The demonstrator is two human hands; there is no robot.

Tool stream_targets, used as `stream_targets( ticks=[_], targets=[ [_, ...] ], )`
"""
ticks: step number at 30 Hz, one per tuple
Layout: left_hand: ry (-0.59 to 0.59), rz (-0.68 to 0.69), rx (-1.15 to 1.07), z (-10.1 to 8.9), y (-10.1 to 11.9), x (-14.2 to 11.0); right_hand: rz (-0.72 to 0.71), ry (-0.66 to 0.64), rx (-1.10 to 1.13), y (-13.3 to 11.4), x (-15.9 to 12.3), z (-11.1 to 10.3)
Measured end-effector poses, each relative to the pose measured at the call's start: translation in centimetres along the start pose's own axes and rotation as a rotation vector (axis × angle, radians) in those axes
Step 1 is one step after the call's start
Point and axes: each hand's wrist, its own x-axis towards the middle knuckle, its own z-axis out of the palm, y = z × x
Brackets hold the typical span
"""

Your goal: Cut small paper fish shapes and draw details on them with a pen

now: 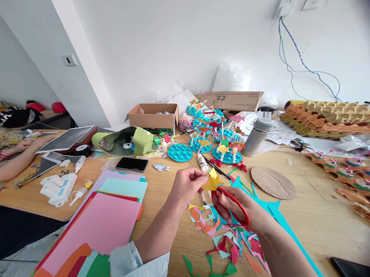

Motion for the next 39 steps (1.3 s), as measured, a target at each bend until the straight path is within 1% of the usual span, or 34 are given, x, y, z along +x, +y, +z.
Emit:
stream_targets(
  ticks=[5,14,22,39],
  targets=[
    [0.039,0.021,-0.012,0.48,0.07,-0.2,-0.002,0.007,0.001,0.27,-0.01,-0.11],
    [0.07,0.029,-0.036,0.82,-0.19,-0.08,0.009,0.018,0.018,0.38,-0.01,-0.17],
    [0.063,0.038,-0.049,0.82,-0.38,-0.13,-0.01,0.018,0.007,0.32,0.01,-0.14],
    [0.057,0.05,-0.044,0.75,-0.28,-0.11,0.006,0.027,0.024,0.09,-0.13,0.02]
  ],
)
